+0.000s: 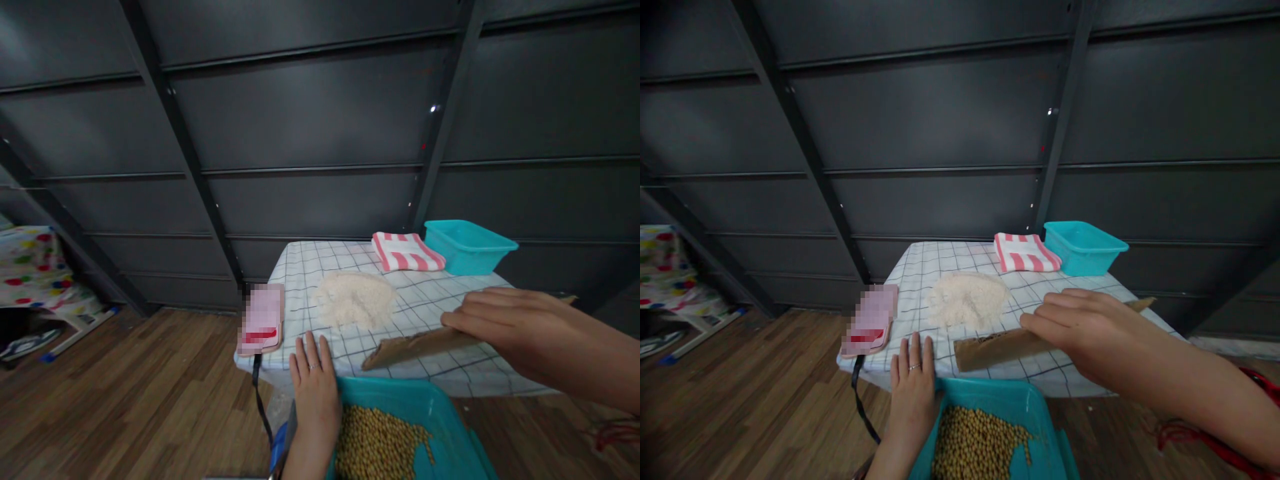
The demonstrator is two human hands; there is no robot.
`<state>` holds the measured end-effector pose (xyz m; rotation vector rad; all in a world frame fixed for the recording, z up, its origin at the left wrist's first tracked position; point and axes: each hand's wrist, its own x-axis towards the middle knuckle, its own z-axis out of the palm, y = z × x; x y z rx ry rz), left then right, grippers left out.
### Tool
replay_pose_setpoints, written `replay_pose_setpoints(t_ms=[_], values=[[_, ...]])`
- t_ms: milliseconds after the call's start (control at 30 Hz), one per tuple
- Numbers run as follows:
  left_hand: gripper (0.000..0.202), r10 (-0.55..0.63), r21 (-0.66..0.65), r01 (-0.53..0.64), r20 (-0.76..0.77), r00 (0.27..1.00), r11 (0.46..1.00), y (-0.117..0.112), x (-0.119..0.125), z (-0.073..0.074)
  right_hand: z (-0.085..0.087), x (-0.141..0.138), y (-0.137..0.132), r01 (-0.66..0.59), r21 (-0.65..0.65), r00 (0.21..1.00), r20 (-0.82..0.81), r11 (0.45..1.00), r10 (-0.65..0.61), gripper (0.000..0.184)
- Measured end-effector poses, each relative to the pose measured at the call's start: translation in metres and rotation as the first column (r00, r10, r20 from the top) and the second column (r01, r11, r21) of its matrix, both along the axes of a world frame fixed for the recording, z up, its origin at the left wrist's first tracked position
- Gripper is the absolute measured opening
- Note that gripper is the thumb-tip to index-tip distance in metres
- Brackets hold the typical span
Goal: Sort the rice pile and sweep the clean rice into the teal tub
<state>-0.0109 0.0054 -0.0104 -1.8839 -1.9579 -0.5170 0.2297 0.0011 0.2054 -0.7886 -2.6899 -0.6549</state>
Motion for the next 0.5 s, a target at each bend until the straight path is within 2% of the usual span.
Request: replay_pose_setpoints(t_ms=[100,167,367,500], values=[[0.058,0.008,0.003,-0.008,-0.014,1.000,1.000,0.001,0.001,-0.001,0.000,0.000,0.012,0.006,0.199,1.000,0.007,0.980,-0.008,0.043],[0.057,0.009,0.015,-0.009,-0.019,1.000,1.000,0.001,0.001,-0.002,-0.002,-0.002,0.027,0.033,0.271,0.999,0.010,0.962,-0.037,0.041],[0.055,0.000,0.024,-0.001,0.007,1.000,1.000,0.002,0.001,-0.005,-0.020,-0.024,0.078,0.137,0.270,0.982,0.090,0.953,-0.166,0.028],[0.057,0.011,0.033,-0.010,-0.008,1.000,0.999,0.002,0.001,-0.007,-0.027,-0.035,0.087,0.102,0.260,0.982,0.126,0.960,-0.138,0.023]])
